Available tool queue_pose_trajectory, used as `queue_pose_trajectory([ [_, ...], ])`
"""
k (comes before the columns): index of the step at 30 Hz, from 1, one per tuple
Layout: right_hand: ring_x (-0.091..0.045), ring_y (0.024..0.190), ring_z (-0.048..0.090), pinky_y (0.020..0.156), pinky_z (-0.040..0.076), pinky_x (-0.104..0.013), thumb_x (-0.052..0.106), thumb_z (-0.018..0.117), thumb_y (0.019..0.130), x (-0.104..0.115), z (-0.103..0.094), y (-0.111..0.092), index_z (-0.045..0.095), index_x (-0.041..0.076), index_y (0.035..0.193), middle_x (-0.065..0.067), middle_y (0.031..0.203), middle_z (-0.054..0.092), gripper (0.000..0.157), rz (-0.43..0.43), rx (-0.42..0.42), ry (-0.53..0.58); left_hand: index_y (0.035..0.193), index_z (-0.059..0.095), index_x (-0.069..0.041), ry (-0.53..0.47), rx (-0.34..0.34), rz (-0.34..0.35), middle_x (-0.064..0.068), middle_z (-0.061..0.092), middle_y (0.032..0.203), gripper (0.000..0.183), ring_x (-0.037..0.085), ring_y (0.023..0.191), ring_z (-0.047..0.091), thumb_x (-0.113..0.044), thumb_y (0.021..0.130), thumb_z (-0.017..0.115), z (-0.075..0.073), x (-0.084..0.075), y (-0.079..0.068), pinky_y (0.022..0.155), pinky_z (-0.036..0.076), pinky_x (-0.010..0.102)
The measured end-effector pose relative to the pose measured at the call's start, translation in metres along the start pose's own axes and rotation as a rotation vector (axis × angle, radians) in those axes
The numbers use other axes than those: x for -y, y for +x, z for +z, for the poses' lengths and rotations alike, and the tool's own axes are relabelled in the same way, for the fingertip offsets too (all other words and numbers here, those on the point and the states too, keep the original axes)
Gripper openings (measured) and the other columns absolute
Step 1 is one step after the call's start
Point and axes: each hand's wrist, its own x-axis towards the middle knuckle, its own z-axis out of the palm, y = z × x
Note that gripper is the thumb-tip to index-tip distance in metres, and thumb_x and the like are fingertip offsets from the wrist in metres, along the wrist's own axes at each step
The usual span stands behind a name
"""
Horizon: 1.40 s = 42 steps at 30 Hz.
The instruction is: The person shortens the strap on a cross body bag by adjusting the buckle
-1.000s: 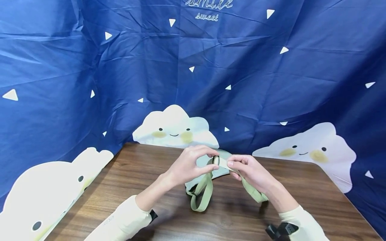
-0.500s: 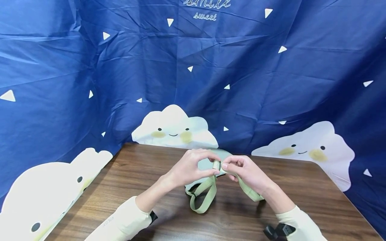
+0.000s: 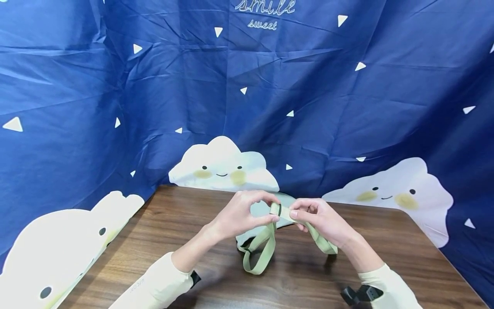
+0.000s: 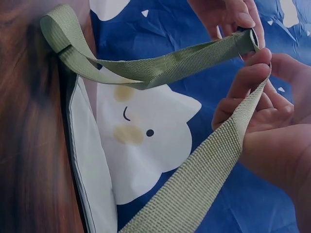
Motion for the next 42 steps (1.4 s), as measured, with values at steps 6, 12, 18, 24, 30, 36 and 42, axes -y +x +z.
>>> queue_pose_trajectory([
  [6, -0.014, 0.065, 0.054, 0.059, 0.044, -0.025, 0.008, 0.064, 0.1, 0.0, 0.008, 0.002, 0.066, -0.005, 0.104, -0.004, 0.074, 0.057, 0.014, 0.016, -0.016, 0.005, 0.112, 0.072, -0.011, -0.018, 0.027, 0.018, -0.01, 0.067, 0.097, 0.027, 0.002, 0.094, 0.061, -0.022, 0.089, 0.082, 0.003, 0.0, -0.001, 0.091, 0.05, 0.029],
  [12, -0.013, 0.066, 0.054, 0.059, 0.044, -0.024, 0.009, 0.065, 0.1, -0.001, 0.011, 0.003, 0.065, -0.005, 0.105, -0.005, 0.073, 0.058, 0.015, 0.034, -0.025, 0.018, 0.114, 0.071, -0.011, -0.007, 0.047, 0.006, -0.011, 0.067, 0.099, 0.029, 0.001, 0.096, 0.06, -0.022, 0.09, 0.081, 0.005, 0.0, -0.001, 0.091, 0.047, 0.023],
  [18, -0.013, 0.067, 0.056, 0.06, 0.046, -0.024, 0.01, 0.065, 0.1, -0.002, 0.011, 0.003, 0.065, -0.005, 0.107, -0.006, 0.076, 0.06, 0.017, 0.061, -0.019, 0.023, 0.115, 0.071, -0.014, 0.042, 0.056, -0.007, -0.012, 0.067, 0.101, 0.031, 0.001, 0.097, 0.059, -0.026, 0.089, 0.082, 0.005, 0.001, -0.002, 0.089, 0.046, 0.024],
  [24, -0.015, 0.071, 0.057, 0.065, 0.048, -0.025, 0.005, 0.059, 0.102, -0.006, -0.001, 0.003, 0.066, -0.004, 0.11, -0.01, 0.086, 0.061, 0.014, 0.045, 0.037, 0.109, 0.113, 0.072, -0.013, 0.063, 0.016, -0.016, -0.011, 0.068, 0.101, 0.03, 0.004, 0.098, 0.061, -0.026, 0.088, 0.083, 0.001, 0.001, -0.001, 0.09, 0.048, 0.027],
  [30, -0.015, 0.074, 0.057, 0.068, 0.048, -0.025, 0.003, 0.059, 0.101, -0.008, 0.001, 0.003, 0.065, -0.006, 0.109, -0.007, 0.087, 0.062, 0.014, 0.025, 0.04, 0.128, 0.113, 0.072, -0.012, 0.034, 0.014, -0.028, -0.009, 0.07, 0.106, 0.032, 0.004, 0.102, 0.061, -0.027, 0.088, 0.083, 0.005, 0.0, -0.002, 0.091, 0.048, 0.027],
  [36, -0.015, 0.076, 0.059, 0.066, 0.048, -0.024, 0.005, 0.06, 0.101, -0.007, 0.005, 0.004, 0.067, -0.004, 0.111, -0.007, 0.09, 0.065, 0.015, 0.035, 0.038, 0.134, 0.114, 0.072, -0.013, 0.044, 0.021, -0.002, -0.01, 0.07, 0.108, 0.031, 0.005, 0.102, 0.061, -0.028, 0.088, 0.083, 0.007, -0.001, -0.002, 0.09, 0.047, 0.025],
  [42, -0.015, 0.074, 0.059, 0.065, 0.049, -0.025, 0.003, 0.057, 0.101, -0.007, -0.005, 0.001, 0.064, -0.007, 0.11, -0.007, 0.083, 0.064, 0.015, 0.02, 0.056, 0.125, 0.112, 0.072, -0.013, 0.069, -0.008, -0.01, -0.009, 0.071, 0.107, 0.03, 0.005, 0.103, 0.062, -0.027, 0.088, 0.083, 0.002, 0.0, 0.0, 0.092, 0.046, 0.025],
])
